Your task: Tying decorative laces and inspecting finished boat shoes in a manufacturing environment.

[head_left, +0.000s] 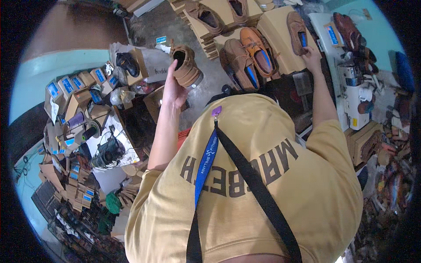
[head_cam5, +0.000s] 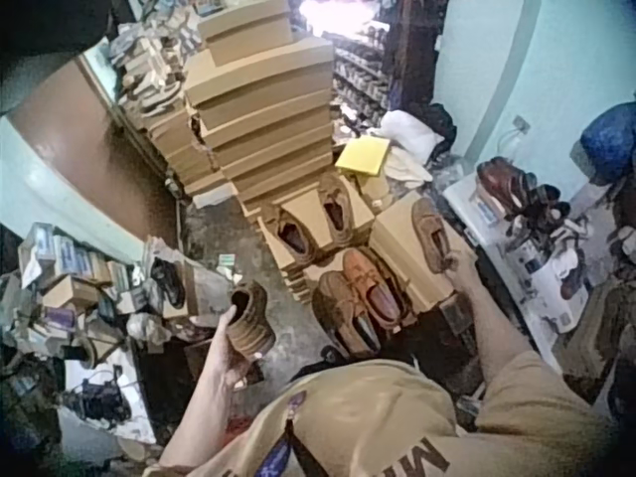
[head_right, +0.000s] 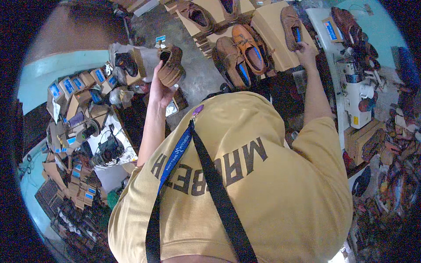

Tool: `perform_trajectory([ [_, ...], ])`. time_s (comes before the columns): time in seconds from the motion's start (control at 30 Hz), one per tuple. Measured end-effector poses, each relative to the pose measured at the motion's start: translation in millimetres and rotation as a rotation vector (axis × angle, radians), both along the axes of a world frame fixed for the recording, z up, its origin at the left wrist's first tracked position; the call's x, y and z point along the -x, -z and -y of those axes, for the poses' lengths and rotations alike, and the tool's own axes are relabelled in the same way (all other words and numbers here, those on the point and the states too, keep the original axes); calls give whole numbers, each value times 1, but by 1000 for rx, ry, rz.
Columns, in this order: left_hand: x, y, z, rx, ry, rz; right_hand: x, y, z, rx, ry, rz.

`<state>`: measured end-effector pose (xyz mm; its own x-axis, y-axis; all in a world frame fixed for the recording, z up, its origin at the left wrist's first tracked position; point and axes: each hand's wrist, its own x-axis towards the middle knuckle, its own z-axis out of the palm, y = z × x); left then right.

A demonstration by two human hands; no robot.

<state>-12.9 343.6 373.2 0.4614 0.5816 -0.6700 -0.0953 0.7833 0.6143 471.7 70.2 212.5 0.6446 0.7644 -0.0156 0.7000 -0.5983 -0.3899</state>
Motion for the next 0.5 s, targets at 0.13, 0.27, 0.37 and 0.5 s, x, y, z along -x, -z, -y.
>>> perform_trajectory([
  [0.13,3,0,3,43,-22,-5,19,-26,-38,-270,103,218],
  [0.27,3,-1,11,53,-13,13,44,-46,-118,-506,-44,293],
  [0.37,4,10,12,74,-8,13,66,-45,-184,-513,-216,196],
  [0.5,11,-9,20,66,-90,16,97,-51,-251,-444,-234,119],
])
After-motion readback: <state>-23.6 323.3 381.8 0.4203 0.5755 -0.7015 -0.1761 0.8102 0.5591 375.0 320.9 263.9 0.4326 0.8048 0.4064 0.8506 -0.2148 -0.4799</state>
